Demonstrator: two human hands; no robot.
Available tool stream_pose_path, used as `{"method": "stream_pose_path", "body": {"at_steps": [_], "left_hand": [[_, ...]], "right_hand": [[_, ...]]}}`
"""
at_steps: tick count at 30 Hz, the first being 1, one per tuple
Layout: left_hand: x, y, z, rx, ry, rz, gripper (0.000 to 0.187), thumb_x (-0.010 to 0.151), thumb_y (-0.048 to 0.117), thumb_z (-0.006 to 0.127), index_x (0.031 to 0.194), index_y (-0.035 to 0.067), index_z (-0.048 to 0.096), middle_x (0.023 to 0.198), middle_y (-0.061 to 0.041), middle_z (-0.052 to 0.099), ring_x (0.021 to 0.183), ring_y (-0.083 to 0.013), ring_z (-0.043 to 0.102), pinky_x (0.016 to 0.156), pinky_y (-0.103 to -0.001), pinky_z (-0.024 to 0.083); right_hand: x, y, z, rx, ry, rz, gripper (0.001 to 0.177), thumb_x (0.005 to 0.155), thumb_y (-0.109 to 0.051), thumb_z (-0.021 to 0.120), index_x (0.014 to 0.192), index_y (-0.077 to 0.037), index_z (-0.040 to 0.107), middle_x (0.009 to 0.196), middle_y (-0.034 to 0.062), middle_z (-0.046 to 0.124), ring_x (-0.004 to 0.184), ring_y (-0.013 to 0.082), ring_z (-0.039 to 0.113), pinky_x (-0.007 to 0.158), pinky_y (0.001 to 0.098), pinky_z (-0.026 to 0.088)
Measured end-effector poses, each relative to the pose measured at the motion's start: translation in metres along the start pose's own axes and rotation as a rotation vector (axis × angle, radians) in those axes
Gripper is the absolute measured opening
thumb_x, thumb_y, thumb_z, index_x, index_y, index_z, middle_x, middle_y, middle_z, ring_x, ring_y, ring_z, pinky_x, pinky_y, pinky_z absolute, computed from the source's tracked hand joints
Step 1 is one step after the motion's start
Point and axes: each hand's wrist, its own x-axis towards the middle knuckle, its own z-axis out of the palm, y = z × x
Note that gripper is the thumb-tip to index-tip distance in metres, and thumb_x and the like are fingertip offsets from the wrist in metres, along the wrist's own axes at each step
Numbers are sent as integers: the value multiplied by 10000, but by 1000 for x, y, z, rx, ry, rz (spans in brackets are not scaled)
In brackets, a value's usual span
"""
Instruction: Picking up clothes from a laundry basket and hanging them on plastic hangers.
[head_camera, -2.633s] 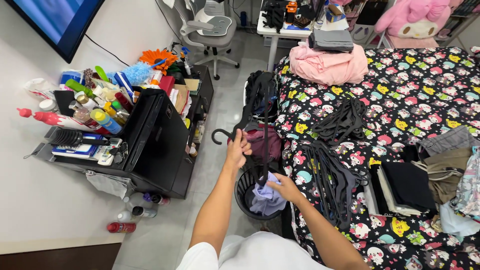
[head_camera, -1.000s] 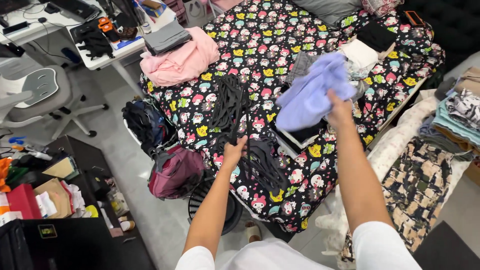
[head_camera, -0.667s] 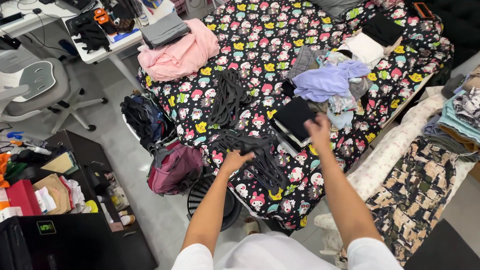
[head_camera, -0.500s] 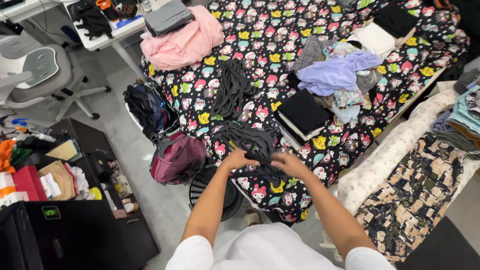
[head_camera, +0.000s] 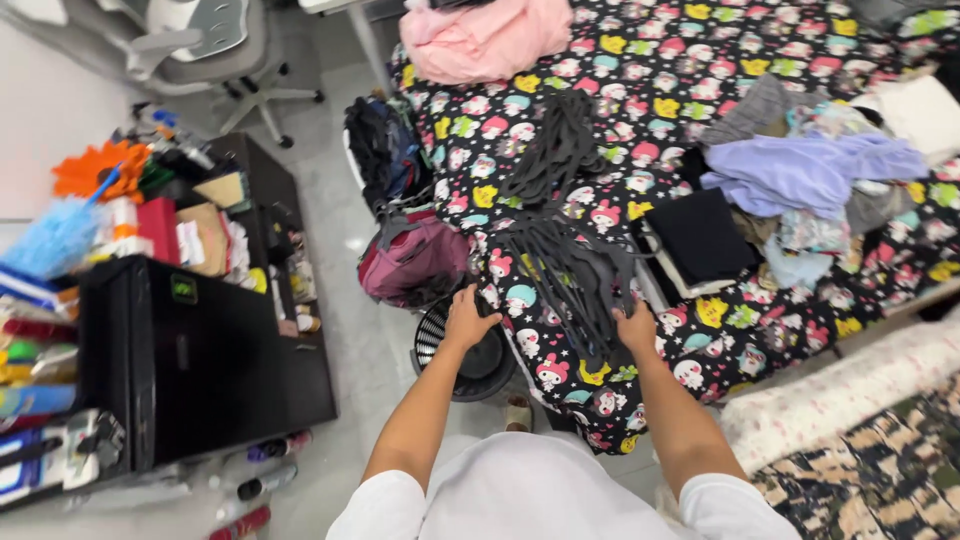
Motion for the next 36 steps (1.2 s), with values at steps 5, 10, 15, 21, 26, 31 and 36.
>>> {"method": "stream_pose_path", "body": {"at_steps": [5, 10, 15, 21, 26, 31, 36], "left_hand": [[-22, -38, -4, 3, -10, -164, 994, 721, 374, 893, 1517, 92, 369, 1507, -196, 425, 1362, -406, 456, 1098, -462, 421], [-30, -44, -18, -8, 11, -233, 1001, 730, 381, 890, 1532, 105, 359, 1530, -195, 405, 1375, -401, 448, 1111, -457, 416], [-38, -40, -32, -39, -4, -280, 966, 754, 391, 866, 1536, 114, 372, 1521, -180, 427, 1371, -384, 469, 1112, -447, 421], [-42, -46, -45, -96, 19, -309, 919, 768, 385, 846, 1528, 122, 401, 1525, -176, 426, 1382, -372, 466, 1117, -441, 419], [-41, -72, -51, -116, 53, -298, 898, 781, 386, 849, 1516, 109, 411, 1530, -170, 427, 1391, -366, 457, 1129, -438, 406], [-42, -94, -71, -144, 34, -352, 875, 788, 385, 827, 1519, 130, 421, 1541, -144, 437, 1397, -348, 461, 1129, -438, 408], [-30, -141, -95, -177, 27, -347, 862, 801, 368, 823, 1521, 128, 413, 1544, -151, 418, 1414, -352, 441, 1135, -438, 402]], "right_hand": [[1, -17, -1, -82, -39, -17, 682, 819, -332, 808, 1360, 8, 568, 1180, 294, 676, 1109, 472, 632, 944, 503, 486], [15, -12, 13, -99, -131, 47, 651, 840, -363, 796, 1367, -38, 596, 1156, 270, 710, 1107, 448, 665, 972, 491, 508], [17, -35, 11, -200, 13, 87, 753, 819, -394, 808, 1430, -42, 544, 1232, 276, 637, 1158, 475, 587, 963, 540, 464], [3, -127, 14, -280, 102, -298, 681, 869, -311, 772, 1477, -106, 547, 1275, 201, 551, 1234, 419, 521, 1021, 553, 396], [-21, -204, 49, -130, -75, -533, 593, 837, -246, 766, 1386, -110, 586, 1250, 193, 570, 1193, 394, 541, 1007, 517, 416], [-54, -252, 82, 20, -217, -695, 504, 827, -184, 765, 1304, -103, 624, 1209, 167, 592, 1119, 370, 584, 956, 460, 475], [-81, -298, 115, 64, -475, -527, 435, 855, -151, 735, 1277, -117, 636, 1175, 115, 587, 903, 277, 643, 828, 391, 541]]}}
